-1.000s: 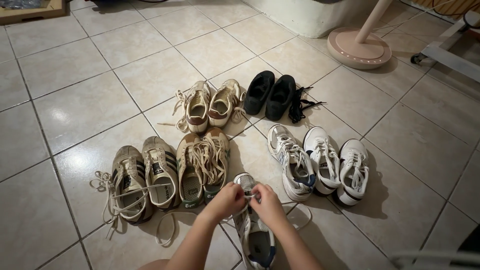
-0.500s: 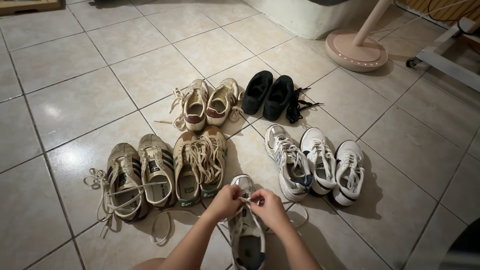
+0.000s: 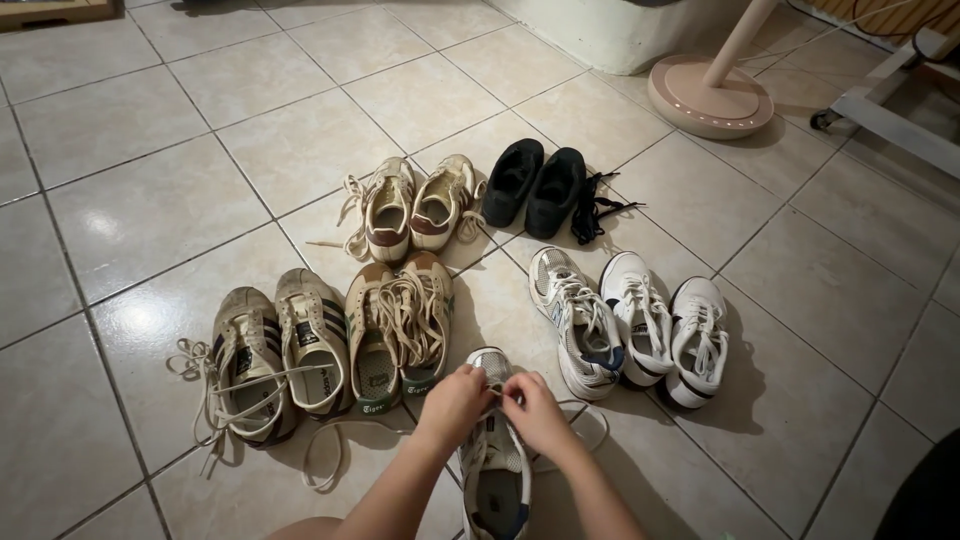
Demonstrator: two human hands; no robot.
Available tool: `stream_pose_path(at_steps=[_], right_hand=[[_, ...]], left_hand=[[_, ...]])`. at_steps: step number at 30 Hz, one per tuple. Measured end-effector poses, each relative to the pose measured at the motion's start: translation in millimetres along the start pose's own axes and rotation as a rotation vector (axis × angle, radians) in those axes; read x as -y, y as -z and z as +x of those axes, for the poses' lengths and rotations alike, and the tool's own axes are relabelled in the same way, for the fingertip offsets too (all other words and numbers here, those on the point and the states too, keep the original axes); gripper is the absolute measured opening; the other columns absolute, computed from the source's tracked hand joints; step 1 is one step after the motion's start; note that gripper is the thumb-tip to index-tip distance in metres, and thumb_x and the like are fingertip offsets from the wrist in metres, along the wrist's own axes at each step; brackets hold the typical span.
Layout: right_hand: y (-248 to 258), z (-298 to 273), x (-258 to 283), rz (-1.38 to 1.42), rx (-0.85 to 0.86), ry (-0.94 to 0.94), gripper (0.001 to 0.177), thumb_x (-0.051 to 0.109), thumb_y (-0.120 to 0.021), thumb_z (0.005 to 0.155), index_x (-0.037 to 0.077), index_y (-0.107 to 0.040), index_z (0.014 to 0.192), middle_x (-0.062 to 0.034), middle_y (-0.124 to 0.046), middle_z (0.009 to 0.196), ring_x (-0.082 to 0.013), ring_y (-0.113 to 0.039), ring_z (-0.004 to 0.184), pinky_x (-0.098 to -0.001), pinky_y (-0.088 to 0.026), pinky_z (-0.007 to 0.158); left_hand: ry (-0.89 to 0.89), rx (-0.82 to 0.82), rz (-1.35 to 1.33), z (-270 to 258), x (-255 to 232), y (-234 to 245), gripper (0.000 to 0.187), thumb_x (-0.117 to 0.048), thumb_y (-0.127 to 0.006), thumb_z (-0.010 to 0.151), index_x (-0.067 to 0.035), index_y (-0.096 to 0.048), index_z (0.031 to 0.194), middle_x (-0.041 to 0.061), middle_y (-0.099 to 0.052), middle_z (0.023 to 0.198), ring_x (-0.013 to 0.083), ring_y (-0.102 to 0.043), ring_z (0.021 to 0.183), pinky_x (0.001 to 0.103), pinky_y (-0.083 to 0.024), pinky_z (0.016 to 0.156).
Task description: The person sits on a tiled floor and re-laces several pairs of sneakers. They thread laces through eyelets, tighten them, and tie knots on multiple shoes, moving from one pair to the next.
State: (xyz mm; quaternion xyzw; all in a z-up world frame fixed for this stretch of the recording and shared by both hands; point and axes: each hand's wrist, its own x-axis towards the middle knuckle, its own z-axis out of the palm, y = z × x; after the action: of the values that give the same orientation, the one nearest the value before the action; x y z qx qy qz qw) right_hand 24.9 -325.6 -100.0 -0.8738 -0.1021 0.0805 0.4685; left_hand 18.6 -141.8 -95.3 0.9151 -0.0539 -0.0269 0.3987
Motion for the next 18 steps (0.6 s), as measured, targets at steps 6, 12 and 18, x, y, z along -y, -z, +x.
stream_pose_path(at_steps=[6,12,18], right_hand=[[11.2,-13.0,9.7,-0.144,0.011,-0.135,0.051,0.022,-0.086,0.074,0.006,-0.058,0.115,-0.0130,-0.057,0.111,-0.0289,-0.064,0.095,-0.0367,-0.054,0.080],[-13.7,-18.5,3.4,-0.232,-0.128,-0.095,0.028,0.019,-0.074,0.083,0.007,-0.065,0.106,-0.0116,-0.065,0.109,-0.0295,-0.070,0.095,-0.0369,-0.057,0.083],[-6.8,-16.3,-12.9,-0.167,-0.063,-0.179,0.044,0.019,-0.084,0.075,0.004,-0.059,0.108,-0.0122,-0.067,0.093,-0.0298,-0.070,0.085,-0.0377,-0.058,0.076]], left_hand=[[0.102,-0.014,-0.169,1.1,19.3,9.4,0.026,-0.019,-0.074,0.079,-0.002,-0.066,0.096,0.021,-0.071,0.097,0.0382,-0.070,0.091,0.044,-0.056,0.080],[0.148,0.019,-0.014,-20.1,3.2,4.8,0.027,-0.028,-0.066,0.092,-0.001,-0.067,0.095,0.022,-0.073,0.095,0.0421,-0.068,0.091,0.049,-0.053,0.081],[0.157,0.166,-0.036,-23.8,-7.1,5.3,0.029,-0.030,-0.070,0.087,-0.002,-0.067,0.093,0.022,-0.072,0.092,0.0421,-0.068,0.092,0.049,-0.053,0.082]])
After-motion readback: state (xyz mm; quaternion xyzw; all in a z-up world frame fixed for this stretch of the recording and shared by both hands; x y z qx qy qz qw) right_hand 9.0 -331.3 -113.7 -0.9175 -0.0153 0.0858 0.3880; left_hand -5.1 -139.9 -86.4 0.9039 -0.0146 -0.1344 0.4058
